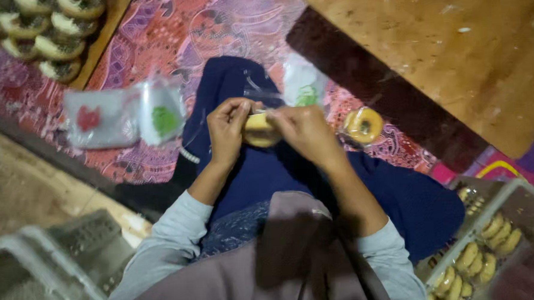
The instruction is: The person sits on a patterned mat and repeatedly places doughnuts into small plastic bags, then places the filled bags into a white plastic basket. The person handles doughnuts and plastic bags by hand throughout the clip.
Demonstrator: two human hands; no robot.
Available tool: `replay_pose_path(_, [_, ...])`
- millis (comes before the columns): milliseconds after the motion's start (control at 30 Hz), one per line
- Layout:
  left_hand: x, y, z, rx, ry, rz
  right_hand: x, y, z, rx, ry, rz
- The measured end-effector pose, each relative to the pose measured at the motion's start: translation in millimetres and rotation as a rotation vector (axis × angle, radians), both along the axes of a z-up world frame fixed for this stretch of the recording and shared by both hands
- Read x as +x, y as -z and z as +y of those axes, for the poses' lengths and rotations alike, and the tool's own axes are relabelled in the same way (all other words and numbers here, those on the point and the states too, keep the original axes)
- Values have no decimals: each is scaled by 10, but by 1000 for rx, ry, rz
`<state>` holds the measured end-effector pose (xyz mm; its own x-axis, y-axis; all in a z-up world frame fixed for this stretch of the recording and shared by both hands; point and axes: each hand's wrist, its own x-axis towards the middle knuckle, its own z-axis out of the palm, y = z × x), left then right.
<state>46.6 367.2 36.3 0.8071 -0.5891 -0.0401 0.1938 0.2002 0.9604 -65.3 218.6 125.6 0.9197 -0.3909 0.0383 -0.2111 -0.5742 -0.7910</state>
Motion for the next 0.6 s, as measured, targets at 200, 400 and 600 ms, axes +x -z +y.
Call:
replay_pose_path(200, [139, 99, 127, -2, -52, 16, 242, 21, 240, -298, -60, -344])
replay_pose_path(400, [30, -98, 59, 275, -90, -522, 349, 383, 34, -214, -82, -284])
replay_pose_path(600, [-67, -258, -36, 79, -208, -283, 159, 415, -591, -142, 411, 65])
